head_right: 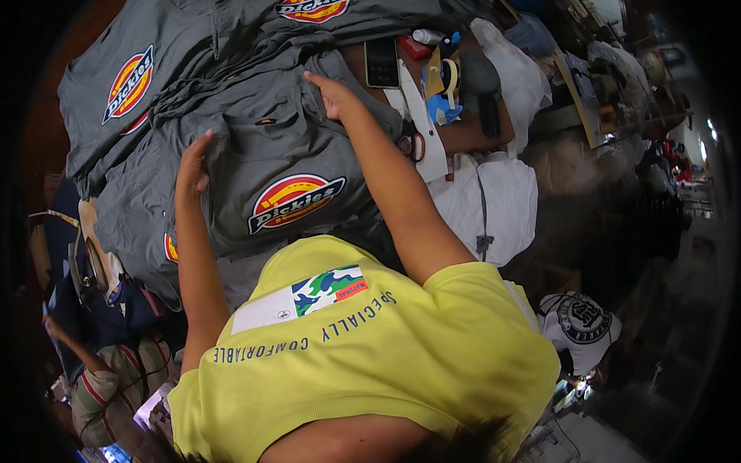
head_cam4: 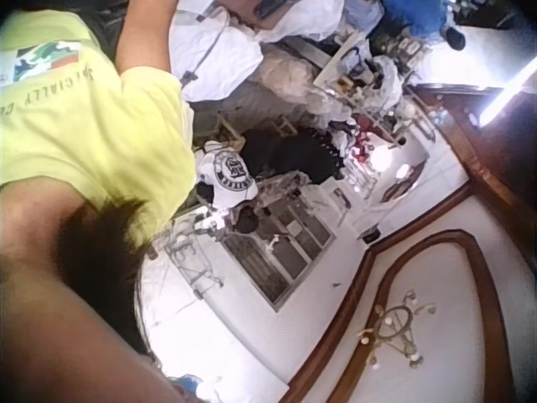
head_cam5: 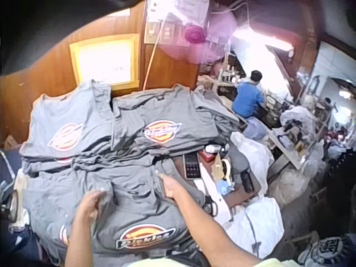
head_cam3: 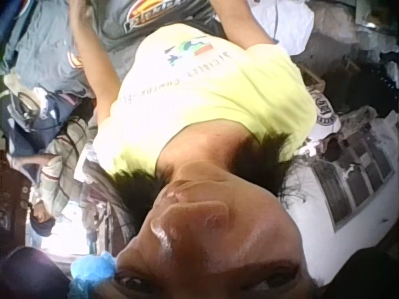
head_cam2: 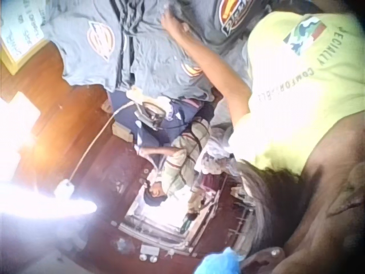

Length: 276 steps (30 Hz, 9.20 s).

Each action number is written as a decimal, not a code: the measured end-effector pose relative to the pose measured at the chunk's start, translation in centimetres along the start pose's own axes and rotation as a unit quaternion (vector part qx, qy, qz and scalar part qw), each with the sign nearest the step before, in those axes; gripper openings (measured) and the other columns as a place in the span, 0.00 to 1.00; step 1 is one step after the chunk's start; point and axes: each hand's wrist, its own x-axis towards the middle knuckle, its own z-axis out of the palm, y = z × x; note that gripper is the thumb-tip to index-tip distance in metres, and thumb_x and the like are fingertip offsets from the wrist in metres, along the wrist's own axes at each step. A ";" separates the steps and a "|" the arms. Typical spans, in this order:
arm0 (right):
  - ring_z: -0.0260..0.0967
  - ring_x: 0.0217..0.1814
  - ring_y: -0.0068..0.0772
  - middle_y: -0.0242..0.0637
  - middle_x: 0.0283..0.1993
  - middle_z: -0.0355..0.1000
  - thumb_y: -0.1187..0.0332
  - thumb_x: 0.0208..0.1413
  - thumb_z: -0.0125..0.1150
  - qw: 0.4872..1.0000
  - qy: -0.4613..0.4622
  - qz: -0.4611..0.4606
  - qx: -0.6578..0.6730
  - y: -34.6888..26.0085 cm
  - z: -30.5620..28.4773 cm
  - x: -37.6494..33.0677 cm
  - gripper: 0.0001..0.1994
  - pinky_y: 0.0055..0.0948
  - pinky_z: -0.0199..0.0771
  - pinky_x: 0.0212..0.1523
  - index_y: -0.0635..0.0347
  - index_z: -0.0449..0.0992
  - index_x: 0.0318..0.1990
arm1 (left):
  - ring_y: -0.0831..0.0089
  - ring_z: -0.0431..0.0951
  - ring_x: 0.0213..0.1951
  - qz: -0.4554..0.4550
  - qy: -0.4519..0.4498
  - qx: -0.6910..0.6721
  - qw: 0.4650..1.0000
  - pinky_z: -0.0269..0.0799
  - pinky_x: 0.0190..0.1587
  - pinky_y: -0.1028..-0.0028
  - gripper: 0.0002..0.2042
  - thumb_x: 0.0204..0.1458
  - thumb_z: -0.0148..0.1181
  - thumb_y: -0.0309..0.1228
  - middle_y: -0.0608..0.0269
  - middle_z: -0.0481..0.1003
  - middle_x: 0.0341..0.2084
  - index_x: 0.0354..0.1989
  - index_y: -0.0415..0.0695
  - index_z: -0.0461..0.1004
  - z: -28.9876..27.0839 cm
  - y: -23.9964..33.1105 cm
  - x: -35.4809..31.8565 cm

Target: The person trims a loose thread with shears on a stack of gray shirts, then turns the shirts over one by one to check for quality and smooths them out by hand.

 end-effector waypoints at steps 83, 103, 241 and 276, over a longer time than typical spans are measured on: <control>0.71 0.40 0.32 0.43 0.40 0.71 0.65 0.56 0.45 0.994 -0.047 0.070 0.065 -2.9 -7.7 4.4 0.15 0.28 0.71 0.45 0.70 0.67 0.42 | 0.77 0.67 0.35 -0.154 -0.147 0.095 0.972 0.64 0.37 0.76 0.15 0.51 0.48 0.41 0.66 0.71 0.34 0.40 0.44 0.69 16.3 -2.2 14.4; 0.63 0.35 0.19 0.28 0.31 0.67 0.46 0.49 0.54 0.909 -0.019 0.096 -0.406 0.7 -7.9 -11.7 0.23 0.21 0.63 0.39 0.60 0.70 0.38 | 0.62 0.70 0.47 -0.275 -0.482 -0.061 0.830 0.64 0.52 0.66 0.29 0.50 0.48 0.50 0.49 0.69 0.44 0.49 0.34 0.61 20.6 -3.8 10.5; 0.50 0.62 0.37 0.36 0.59 0.56 0.54 0.54 0.45 0.498 0.031 -0.330 -0.801 8.2 -1.8 -14.0 0.22 0.40 0.49 0.59 0.52 0.61 0.55 | 0.65 0.56 0.58 0.355 0.044 0.734 0.578 0.46 0.59 0.60 0.20 0.52 0.44 0.37 0.59 0.60 0.54 0.53 0.44 0.61 0.4 -7.1 -10.2; 0.69 0.31 0.48 0.36 0.34 0.67 0.55 0.54 0.43 0.432 0.142 -0.366 -0.812 -3.1 -2.3 4.8 0.11 0.43 0.69 0.28 0.51 0.62 0.37 | 0.52 0.74 0.26 0.287 0.101 0.740 0.600 0.66 0.25 0.60 0.19 0.51 0.42 0.50 0.50 0.73 0.21 0.33 0.45 0.63 -4.1 5.1 7.0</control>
